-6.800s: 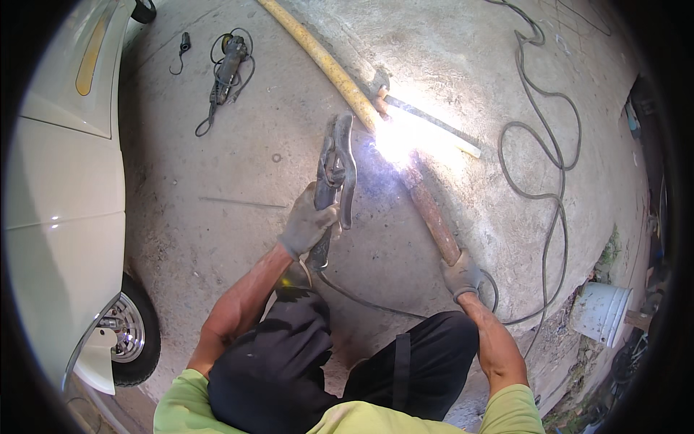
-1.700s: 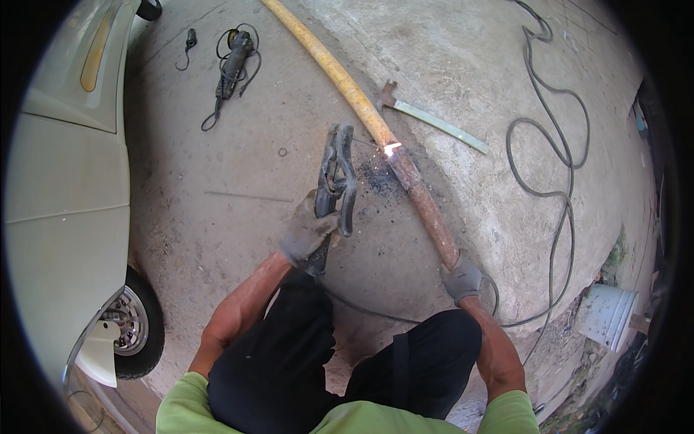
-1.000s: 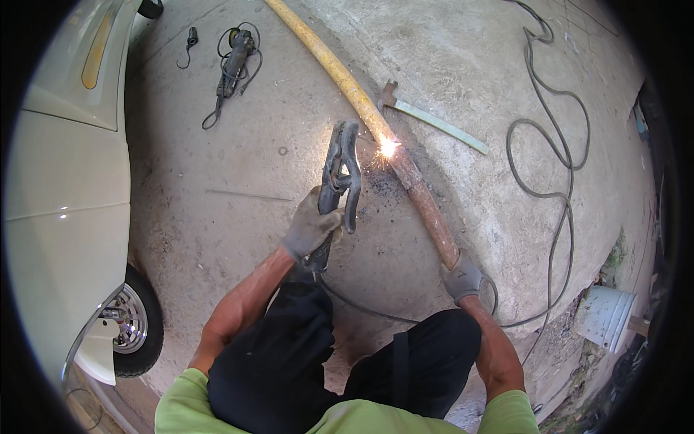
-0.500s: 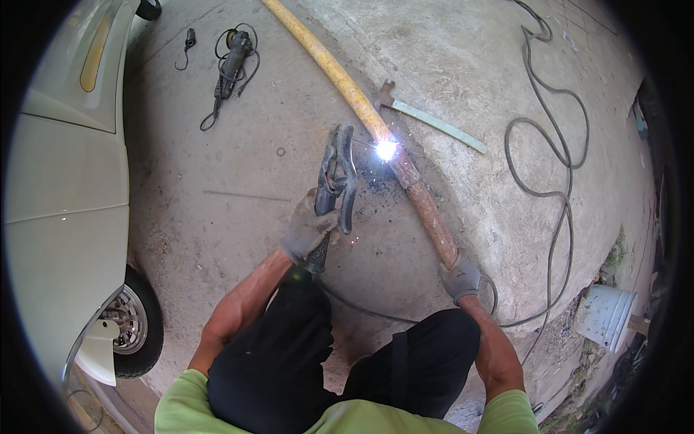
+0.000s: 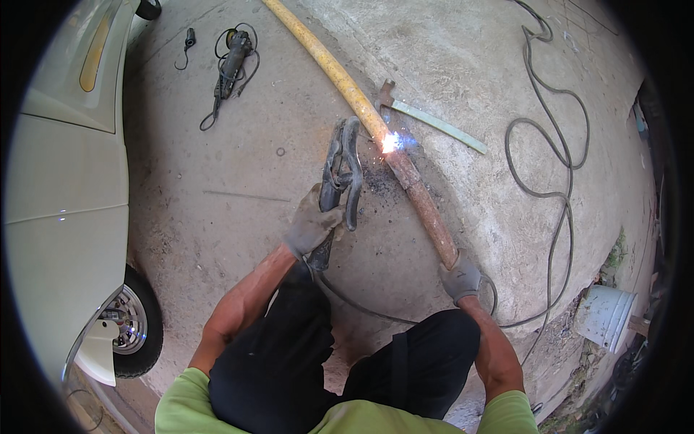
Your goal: The person welds a long metal rod on the floor using a handheld welding torch, creating bright sparks. They reposition the rod and continue welding different sections, then use a hammer to tap the welded area.
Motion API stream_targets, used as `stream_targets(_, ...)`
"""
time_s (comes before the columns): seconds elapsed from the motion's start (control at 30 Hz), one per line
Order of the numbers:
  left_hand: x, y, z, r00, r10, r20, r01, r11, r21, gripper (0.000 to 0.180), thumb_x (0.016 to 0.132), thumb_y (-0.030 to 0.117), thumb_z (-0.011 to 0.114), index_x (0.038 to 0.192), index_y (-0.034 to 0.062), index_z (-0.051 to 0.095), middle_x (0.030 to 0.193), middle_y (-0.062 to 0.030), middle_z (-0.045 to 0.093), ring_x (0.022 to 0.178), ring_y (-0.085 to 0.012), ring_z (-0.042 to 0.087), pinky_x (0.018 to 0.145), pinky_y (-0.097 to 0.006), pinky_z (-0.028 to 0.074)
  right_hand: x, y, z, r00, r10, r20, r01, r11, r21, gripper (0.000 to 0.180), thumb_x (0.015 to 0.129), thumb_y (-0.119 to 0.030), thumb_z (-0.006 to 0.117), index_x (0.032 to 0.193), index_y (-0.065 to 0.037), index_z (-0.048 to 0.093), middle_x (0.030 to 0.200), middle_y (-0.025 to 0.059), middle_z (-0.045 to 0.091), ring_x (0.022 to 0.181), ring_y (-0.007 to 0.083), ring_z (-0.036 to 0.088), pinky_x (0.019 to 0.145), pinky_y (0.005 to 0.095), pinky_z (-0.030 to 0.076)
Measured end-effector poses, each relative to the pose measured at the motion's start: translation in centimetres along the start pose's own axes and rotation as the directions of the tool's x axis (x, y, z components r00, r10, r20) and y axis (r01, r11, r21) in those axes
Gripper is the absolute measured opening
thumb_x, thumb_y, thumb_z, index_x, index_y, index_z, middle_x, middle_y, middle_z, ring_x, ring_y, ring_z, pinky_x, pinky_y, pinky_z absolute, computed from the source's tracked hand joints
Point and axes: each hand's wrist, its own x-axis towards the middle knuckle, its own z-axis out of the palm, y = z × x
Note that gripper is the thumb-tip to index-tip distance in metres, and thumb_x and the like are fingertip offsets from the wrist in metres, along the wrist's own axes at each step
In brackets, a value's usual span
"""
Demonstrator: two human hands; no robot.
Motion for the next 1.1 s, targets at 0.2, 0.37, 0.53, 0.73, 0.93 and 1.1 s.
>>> stream_targets(0.2,-0.2,0.2,-0.2,0.999,-0.032,-0.01,0.033,0.997,0.076,0.043,0.097,0.01,0.071,0.13,-0.009,0.052,0.081,-0.0097,0.068,0.061,-0.0183,0.069,0.056,-0.035,0.057,0.0,0.2,0.1,1.0,0.017,0.01,-0.017,1.0,-0.006,0.05,0.088,-0.036,0.082,0.123,-0.006,0.062,0.097,0.0268,0.078,0.092,0.0487,0.077,0.083,0.0581,0.061)
stream_targets(0.37,-0.3,-2.2,-1.2,0.998,0.037,-0.054,-0.025,0.981,0.192,0.04,0.096,0.014,0.073,0.124,-0.0091,0.056,0.083,-0.0128,0.07,0.065,-0.0206,0.071,0.062,-0.038,0.06,0.1,0.4,0.3,1.0,0.025,0.015,-0.025,1.0,-0.017,0.051,0.088,-0.037,0.082,0.123,-0.006,0.062,0.101,0.0275,0.077,0.095,0.0487,0.077,0.084,0.0583,0.06)
stream_targets(0.53,-0.1,-2.7,-1.6,0.993,0.1,-0.058,-0.075,0.936,0.343,0.031,0.095,0.015,0.073,0.114,-0.0068,0.063,0.081,-0.0115,0.068,0.074,-0.0193,0.07,0.069,-0.038,0.059,0.1,0.3,0.2,0.999,0.029,0.025,-0.028,0.999,-0.015,0.051,0.088,-0.037,0.082,0.122,-0.005,0.062,0.104,0.0279,0.077,0.096,0.0489,0.077,0.085,0.0586,0.06)
stream_targets(0.73,0.0,-1.0,-0.9,0.993,0.104,-0.047,-0.079,0.924,0.375,0.032,0.094,0.012,0.073,0.119,-0.0057,0.062,0.081,-0.0099,0.065,0.065,-0.0184,0.066,0.061,-0.038,0.057,0.1,0.5,0.4,1.0,0.006,0.004,-0.006,1.0,-0.024,0.05,0.089,-0.038,0.081,0.122,-0.006,0.061,0.096,0.0273,0.078,0.09,0.0489,0.077,0.081,0.0585,0.06)
stream_targets(0.93,-0.3,-1.5,-0.3,0.999,-0.044,-0.01,0.043,0.997,-0.061,0.044,0.097,0.006,0.07,0.136,-0.0029,0.053,0.088,-0.0069,0.063,0.061,-0.015,0.065,0.054,-0.033,0.055,0.1,0.3,0.3,1.0,0.015,0.011,-0.015,1.0,-0.024,0.051,0.089,-0.039,0.081,0.123,-0.006,0.062,0.095,0.027,0.078,0.09,0.0487,0.077,0.081,0.0587,0.06)
stream_targets(1.1,0.4,-2.6,-0.9,0.99,0.141,0.007,-0.137,0.949,0.284,0.044,0.098,0.006,0.068,0.137,-0.0054,0.05,0.089,-0.0092,0.066,0.061,-0.0165,0.066,0.055,-0.035,0.056,0.0,0.6,0.3,1.0,0.026,0.012,-0.026,1.0,-0.016,0.053,0.088,-0.039,0.081,0.125,-0.006,0.063,0.098,0.0275,0.078,0.093,0.0487,0.077,0.083,0.0586,0.06)
